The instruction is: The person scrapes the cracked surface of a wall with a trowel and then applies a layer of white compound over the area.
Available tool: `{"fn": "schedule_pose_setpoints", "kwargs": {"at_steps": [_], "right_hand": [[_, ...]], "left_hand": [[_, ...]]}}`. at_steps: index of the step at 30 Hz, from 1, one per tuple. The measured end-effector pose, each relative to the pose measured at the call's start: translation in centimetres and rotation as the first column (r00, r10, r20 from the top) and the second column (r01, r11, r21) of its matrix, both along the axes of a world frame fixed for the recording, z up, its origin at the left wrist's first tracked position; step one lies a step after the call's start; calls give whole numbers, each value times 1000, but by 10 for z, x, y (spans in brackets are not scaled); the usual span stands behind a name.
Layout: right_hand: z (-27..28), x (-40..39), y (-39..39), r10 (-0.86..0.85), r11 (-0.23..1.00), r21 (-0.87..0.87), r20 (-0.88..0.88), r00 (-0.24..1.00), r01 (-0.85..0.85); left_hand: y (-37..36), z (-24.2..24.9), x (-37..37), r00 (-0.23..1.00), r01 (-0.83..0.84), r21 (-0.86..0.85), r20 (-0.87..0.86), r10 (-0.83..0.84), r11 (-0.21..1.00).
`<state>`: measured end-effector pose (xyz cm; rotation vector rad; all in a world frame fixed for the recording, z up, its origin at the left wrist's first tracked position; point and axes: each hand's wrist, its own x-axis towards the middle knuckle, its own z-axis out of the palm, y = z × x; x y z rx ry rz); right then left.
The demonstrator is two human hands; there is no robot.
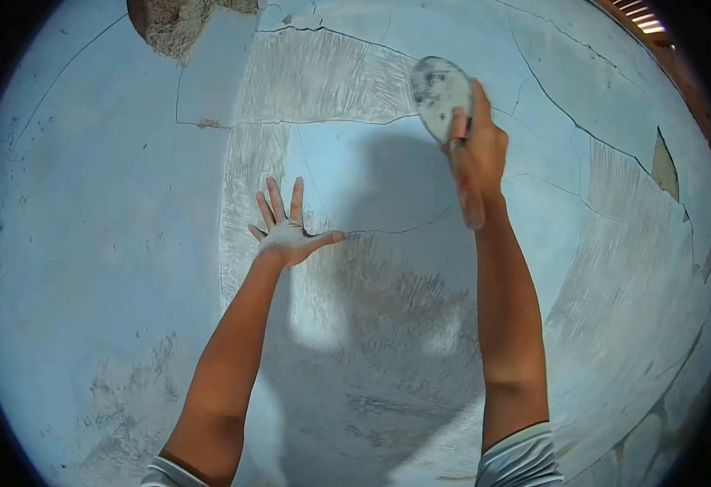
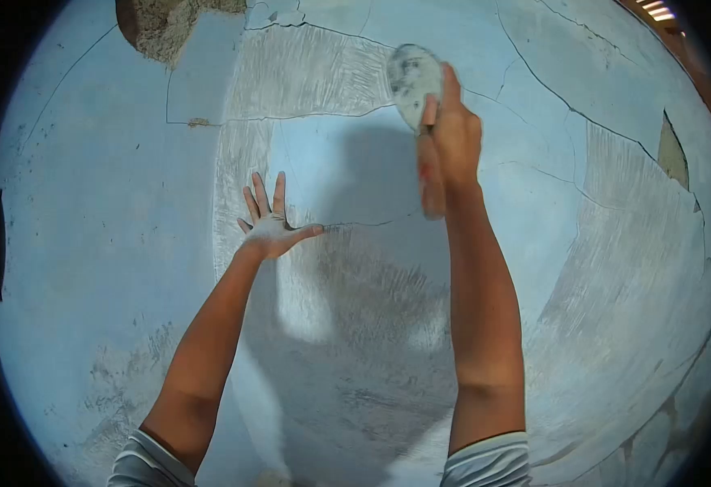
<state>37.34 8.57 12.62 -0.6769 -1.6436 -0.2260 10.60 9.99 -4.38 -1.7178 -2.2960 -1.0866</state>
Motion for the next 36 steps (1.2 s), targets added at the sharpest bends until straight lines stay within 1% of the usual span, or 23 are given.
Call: {"fn": "schedule_pose_setpoints", "kwargs": {"at_steps": [1, 2, 4, 6, 7, 8, 10, 11, 12, 13, 15, 16, 17, 19, 20, 23, 24, 27, 28, 31, 32, 35, 36], "right_hand": [[-2, -4, -9, 71, 995, -60, -137, 988, -80], [-9, -7, 23, -128, 978, 173, 59, 990, 116], [-30, -14, 26, -240, 872, 480, 243, 940, 98], [-12, -1, 9, -27, 991, 135, 54, 998, 20], [0, -1, -3, 60, 998, -24, -66, 996, -62], [-1, -5, -13, 179, 982, -18, -238, 955, -188], [-13, -15, 8, -61, 986, 157, 50, 997, 52], [-20, -16, 22, -205, 953, 262, 178, 962, 155], [-17, -17, 20, -246, 901, 403, 173, 954, 159], [-9, -13, 18, -95, 956, 283, 40, 995, 80], [12, -7, 5, 171, 984, 91, -266, 949, -152], [14, -12, 2, 194, 981, 76, -299, 934, -179], [15, -16, 19, 105, 960, 271, -130, 986, -66], [13, -26, 55, -186, 763, 645, 137, 973, 55], [18, -21, 59, -208, 846, 527, 181, 961, 84], [35, -16, 7, 178, 981, 113, -203, 963, -158], [38, -21, 14, 179, 982, 102, -224, 958, -160], [43, -40, 51, -110, 887, 462, 194, 975, 8], [48, -41, 47, -72, 921, 390, 184, 980, -6], [68, -39, 18, 233, 972, 58, -101, 967, -228], [68, -49, 39, 115, 974, 201, -26, 993, -107], [70, -56, 51, -81, 855, 513, 275, 958, -75], [80, -58, 49, -118, 848, 529, 216, 969, -15]], "left_hand": [[0, 1, -2, 1000, -1, 1, -2, 1, 1000], [0, 1, -3, 1000, 2, 0, -2, -2, 1000], [1, -3, 1, 1000, 13, -5, -1, -13, 1000], [0, -5, 2, 1000, 18, -4, -4, -18, 1000], [-1, -2, 0, 1000, 14, 10, -3, -14, 1000], [-1, 0, 0, 1000, 5, -4, 3, -5, 1000], [0, 0, -3, 1000, 7, -1, -5, -7, 1000], [2, -2, -2, 1000, 13, -3, -6, -13, 1000], [3, -5, -1, 1000, 15, 0, -8, -15, 1000], [4, -6, -1, 1000, 15, 5, -14, -14, 1000], [3, -4, -4, 1000, 9, 9, -17, -9, 1000], [3, -4, -3, 1000, 7, 1, -15, -7, 1000], [2, -3, -3, 1000, 4, -7, -14, -4, 1000], [5, -6, -4, 1000, 17, 13, -2, -17, 1000], [6, -7, -3, 1000, 25, 19, 2, -25, 1000], [8, -10, -9, 999, 47, 81, 6, -48, 996], [8, -10, -7, 999, 47, 77, 10, -48, 996], [7, -9, -6, 999, 41, 62, 4, -42, 997], [6, -7, -5, 999, 34, 51, 5, -34, 998], [3, -2, -3, 1000, 18, 9, 2, -18, 1000], [3, -3, -3, 1000, 20, 9, -1, -20, 1000], [3, -5, -4, 1000, 17, 4, -15, -17, 1000], [4, -5, -4, 1000, 15, 4, -21, -15, 1000]]}}
